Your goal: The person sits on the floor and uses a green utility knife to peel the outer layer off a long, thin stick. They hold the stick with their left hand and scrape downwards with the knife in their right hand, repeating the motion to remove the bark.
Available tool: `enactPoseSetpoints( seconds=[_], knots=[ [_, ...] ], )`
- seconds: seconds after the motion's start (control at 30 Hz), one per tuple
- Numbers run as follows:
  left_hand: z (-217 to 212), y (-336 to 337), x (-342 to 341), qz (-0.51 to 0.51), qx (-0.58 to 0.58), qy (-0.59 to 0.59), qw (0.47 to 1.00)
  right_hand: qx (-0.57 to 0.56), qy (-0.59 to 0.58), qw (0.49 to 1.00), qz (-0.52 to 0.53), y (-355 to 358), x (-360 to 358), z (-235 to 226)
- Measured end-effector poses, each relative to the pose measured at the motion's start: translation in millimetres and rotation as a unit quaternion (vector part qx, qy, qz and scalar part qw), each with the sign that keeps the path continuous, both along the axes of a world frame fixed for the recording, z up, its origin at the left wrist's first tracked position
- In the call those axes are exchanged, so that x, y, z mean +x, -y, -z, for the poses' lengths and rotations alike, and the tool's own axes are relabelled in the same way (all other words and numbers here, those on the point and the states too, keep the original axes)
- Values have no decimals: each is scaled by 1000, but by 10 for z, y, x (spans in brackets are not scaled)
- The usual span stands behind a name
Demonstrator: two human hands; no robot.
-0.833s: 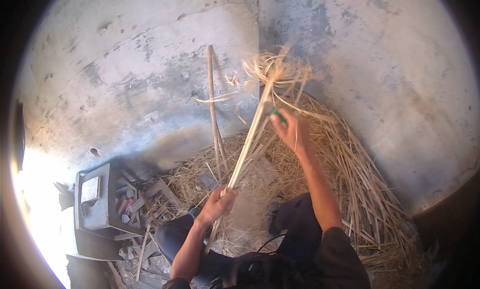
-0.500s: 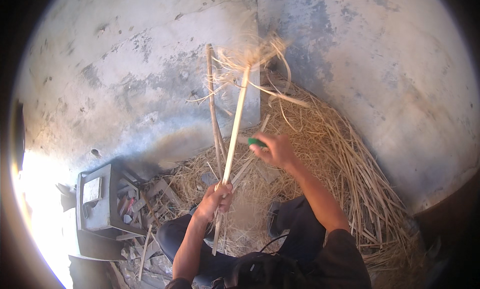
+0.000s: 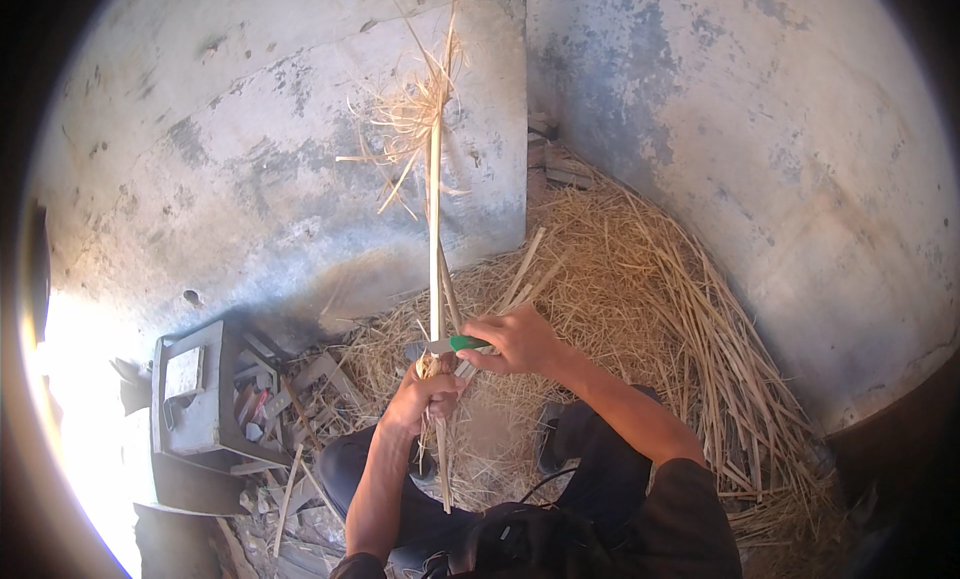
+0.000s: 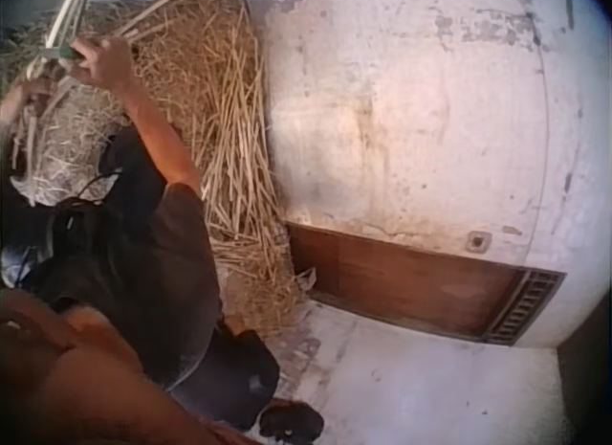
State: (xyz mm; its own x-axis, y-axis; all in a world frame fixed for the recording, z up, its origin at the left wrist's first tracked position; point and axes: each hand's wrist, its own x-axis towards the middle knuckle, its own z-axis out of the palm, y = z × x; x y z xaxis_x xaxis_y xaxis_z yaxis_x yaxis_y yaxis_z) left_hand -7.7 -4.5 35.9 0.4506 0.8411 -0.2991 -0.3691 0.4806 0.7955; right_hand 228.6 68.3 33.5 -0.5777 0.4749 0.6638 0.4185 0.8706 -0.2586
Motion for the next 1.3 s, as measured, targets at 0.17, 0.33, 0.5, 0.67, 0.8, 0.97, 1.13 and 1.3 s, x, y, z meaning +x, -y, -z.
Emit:
enactPoseSetpoints(
  seconds=[0.17,0.33,0.5,0.67,0.8,0.97,1.13,1.3],
  knots=[
    [-23,13,6,-3,-17,11,1000,-24,29,999,-8,13,-25,5],
    [9,6,-15,16,-21,37,999,-19,-15,1000,-9,18,-57,39],
    [55,-17,-50,63,-52,110,991,20,0,1000,13,31,-44,2],
    [58,-19,-72,87,-65,129,986,31,21,999,22,33,-26,-50],
    [48,-20,-74,99,-74,125,984,45,-11,999,20,25,-32,-74],
    [33,-20,-68,103,-53,127,985,37,0,999,24,-1,3,-79],
    [38,-22,-61,102,-51,117,986,58,-3,998,26,-45,16,-83],
    [145,3,-30,146,-60,128,979,-14,-85,991,103,-472,302,168]
  ],
)
